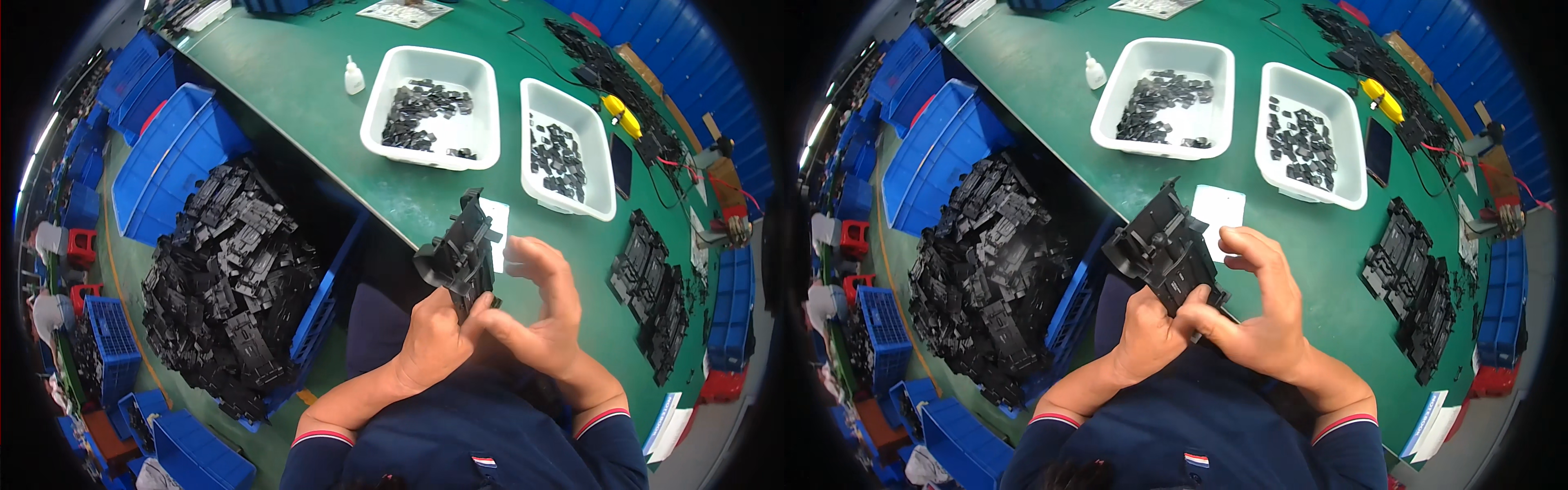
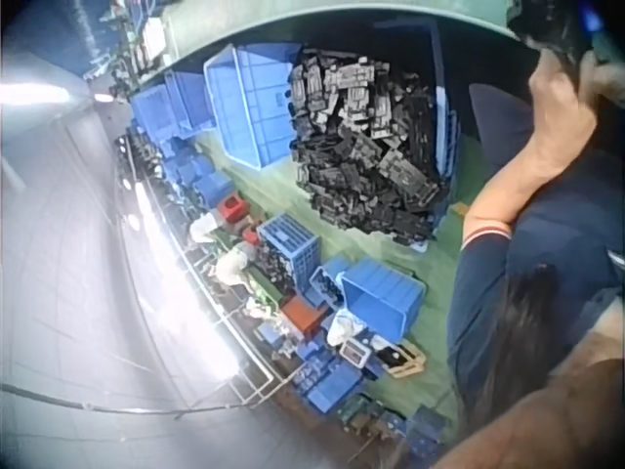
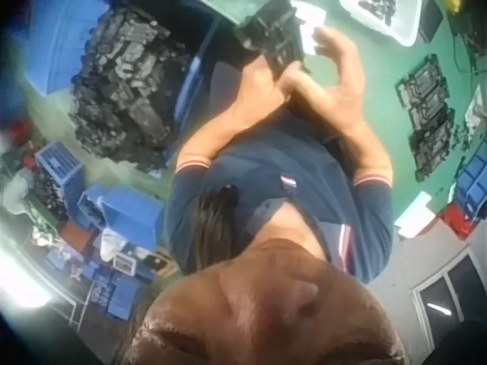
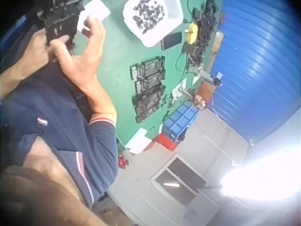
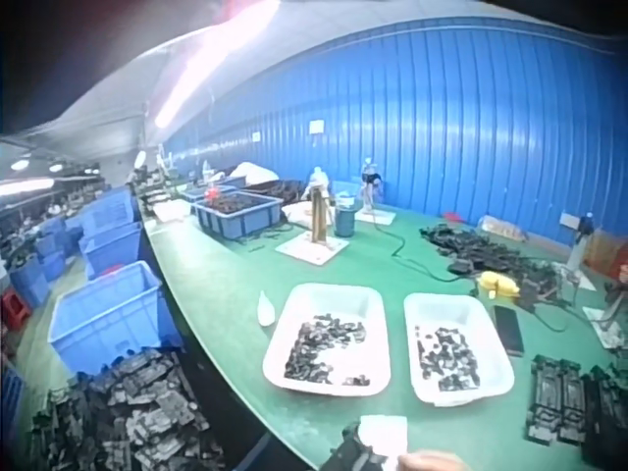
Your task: Manually assemble small plastic components onto a larger black plastic chassis at a factory workstation.
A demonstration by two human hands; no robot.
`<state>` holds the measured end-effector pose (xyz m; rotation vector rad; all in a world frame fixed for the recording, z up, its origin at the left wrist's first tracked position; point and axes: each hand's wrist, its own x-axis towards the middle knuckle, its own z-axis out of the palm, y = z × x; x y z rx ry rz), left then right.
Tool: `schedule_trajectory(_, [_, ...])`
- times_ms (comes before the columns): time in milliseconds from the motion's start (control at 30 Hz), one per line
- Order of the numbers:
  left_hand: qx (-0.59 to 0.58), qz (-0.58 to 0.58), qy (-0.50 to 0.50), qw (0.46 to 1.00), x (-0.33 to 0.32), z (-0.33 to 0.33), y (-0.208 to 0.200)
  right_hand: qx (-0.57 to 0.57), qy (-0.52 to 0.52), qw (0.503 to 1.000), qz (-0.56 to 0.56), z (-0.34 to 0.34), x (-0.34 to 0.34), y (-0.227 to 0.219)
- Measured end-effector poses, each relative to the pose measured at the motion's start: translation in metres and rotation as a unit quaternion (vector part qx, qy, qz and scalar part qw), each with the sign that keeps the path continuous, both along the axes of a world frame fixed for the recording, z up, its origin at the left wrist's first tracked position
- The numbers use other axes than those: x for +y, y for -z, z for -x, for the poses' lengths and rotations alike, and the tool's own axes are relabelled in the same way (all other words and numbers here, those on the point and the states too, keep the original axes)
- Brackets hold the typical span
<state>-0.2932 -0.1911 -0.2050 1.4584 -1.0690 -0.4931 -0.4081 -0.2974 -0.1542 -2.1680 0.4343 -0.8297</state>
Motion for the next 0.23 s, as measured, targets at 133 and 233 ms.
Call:
schedule_trajectory(133, [-0.052,0.044,0.007,0.998,-0.015,0.011,-0.002,0.011,-0.006,1.0,-0.028,0.01,-0.001,0.008])
schedule_trajectory(233, [-0.058,0.041,0.047,0.996,-0.021,0.016,0.0,0.006,0.021,1.0,-0.014,0.019,-0.002,0.008])
